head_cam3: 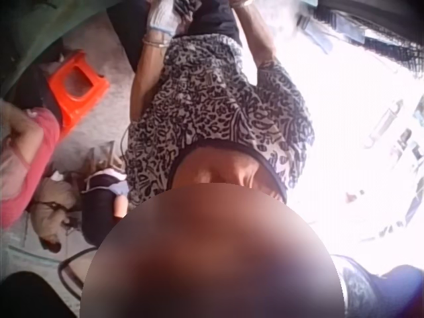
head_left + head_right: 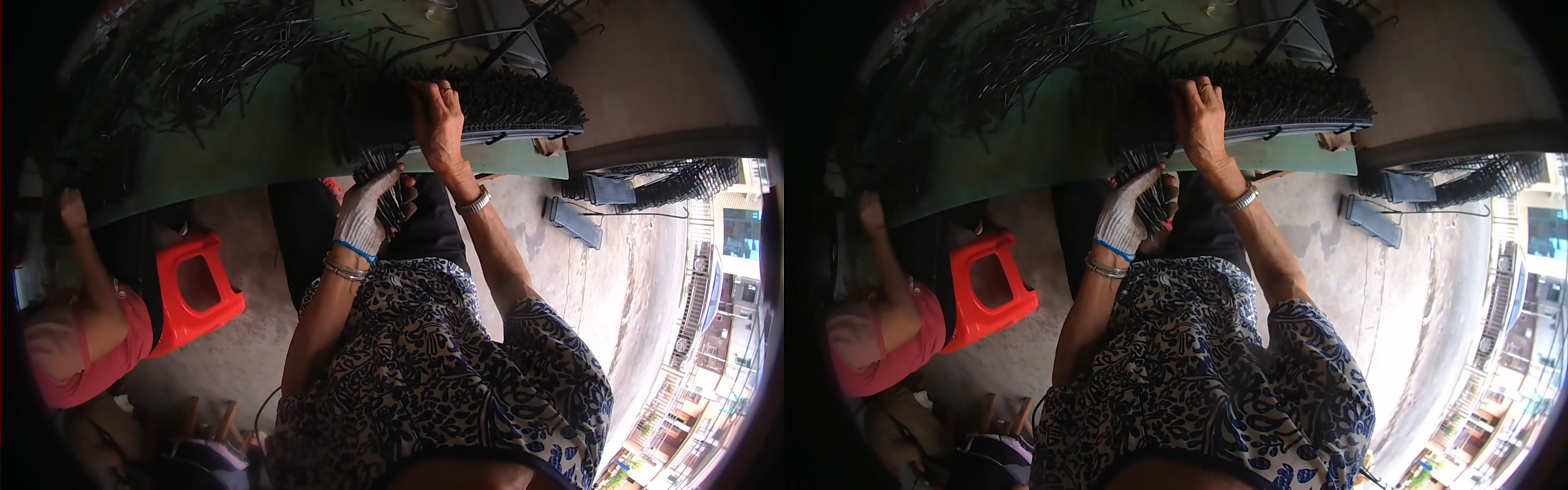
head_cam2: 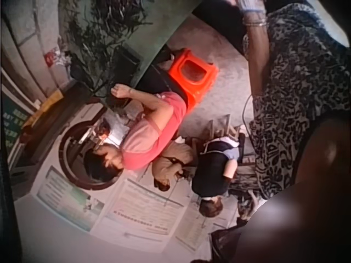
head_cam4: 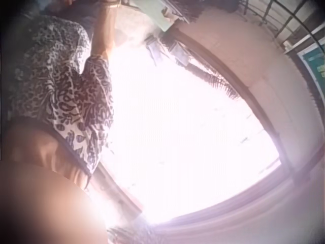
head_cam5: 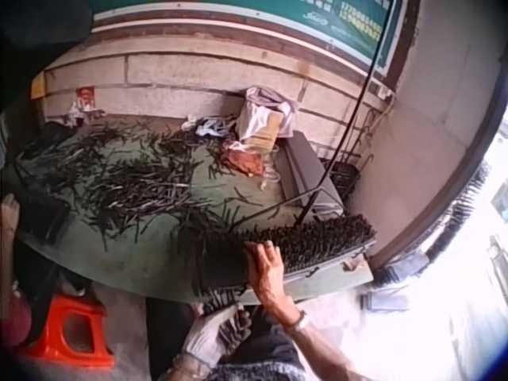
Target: Insert bundles of bristles into a plastic brush base using a manual tool.
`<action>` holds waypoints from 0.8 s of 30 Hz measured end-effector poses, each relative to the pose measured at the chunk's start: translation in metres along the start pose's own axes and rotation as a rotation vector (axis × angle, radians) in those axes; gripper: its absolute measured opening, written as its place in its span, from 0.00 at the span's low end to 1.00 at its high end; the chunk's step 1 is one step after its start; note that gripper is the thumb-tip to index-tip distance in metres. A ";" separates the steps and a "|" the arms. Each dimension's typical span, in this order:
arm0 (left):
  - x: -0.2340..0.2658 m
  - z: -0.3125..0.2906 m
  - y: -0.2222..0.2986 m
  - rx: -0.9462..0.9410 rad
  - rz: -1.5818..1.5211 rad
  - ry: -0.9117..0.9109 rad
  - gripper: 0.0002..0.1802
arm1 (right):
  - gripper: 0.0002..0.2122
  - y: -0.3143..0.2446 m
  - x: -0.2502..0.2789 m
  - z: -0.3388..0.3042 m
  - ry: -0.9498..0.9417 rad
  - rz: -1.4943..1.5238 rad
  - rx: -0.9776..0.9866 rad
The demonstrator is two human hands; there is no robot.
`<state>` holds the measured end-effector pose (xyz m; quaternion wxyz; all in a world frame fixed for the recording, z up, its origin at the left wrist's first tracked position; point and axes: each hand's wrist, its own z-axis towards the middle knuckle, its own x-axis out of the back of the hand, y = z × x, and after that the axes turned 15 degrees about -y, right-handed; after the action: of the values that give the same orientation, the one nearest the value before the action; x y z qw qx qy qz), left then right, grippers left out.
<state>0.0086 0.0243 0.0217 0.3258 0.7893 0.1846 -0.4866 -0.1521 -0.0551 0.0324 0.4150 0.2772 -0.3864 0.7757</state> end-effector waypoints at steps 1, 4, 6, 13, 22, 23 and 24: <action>-0.001 0.000 0.000 0.009 0.014 0.022 0.08 | 0.11 0.001 0.000 0.001 -0.005 -0.001 -0.006; 0.002 0.000 -0.001 0.008 0.011 0.006 0.08 | 0.11 0.001 -0.001 0.001 -0.025 -0.001 -0.009; 0.006 0.002 -0.001 0.016 -0.007 -0.005 0.08 | 0.10 0.000 -0.001 0.002 -0.041 -0.001 -0.003; -0.008 -0.004 0.000 0.014 0.049 0.054 0.08 | 0.09 0.001 0.005 0.009 -0.091 -0.035 0.036; -0.004 -0.003 -0.002 0.026 0.049 0.011 0.08 | 0.09 0.007 0.007 0.003 -0.129 -0.105 0.039; -0.004 -0.003 -0.002 0.024 0.047 0.010 0.08 | 0.09 0.009 0.006 0.003 -0.121 -0.068 0.029; -0.004 -0.003 -0.002 0.026 0.039 0.019 0.08 | 0.09 0.010 0.005 0.002 -0.122 -0.068 0.032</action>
<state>0.0075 0.0277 0.0254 0.3234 0.8015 0.1657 -0.4750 -0.1630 -0.0577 0.0336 0.4124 0.3437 -0.3887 0.7488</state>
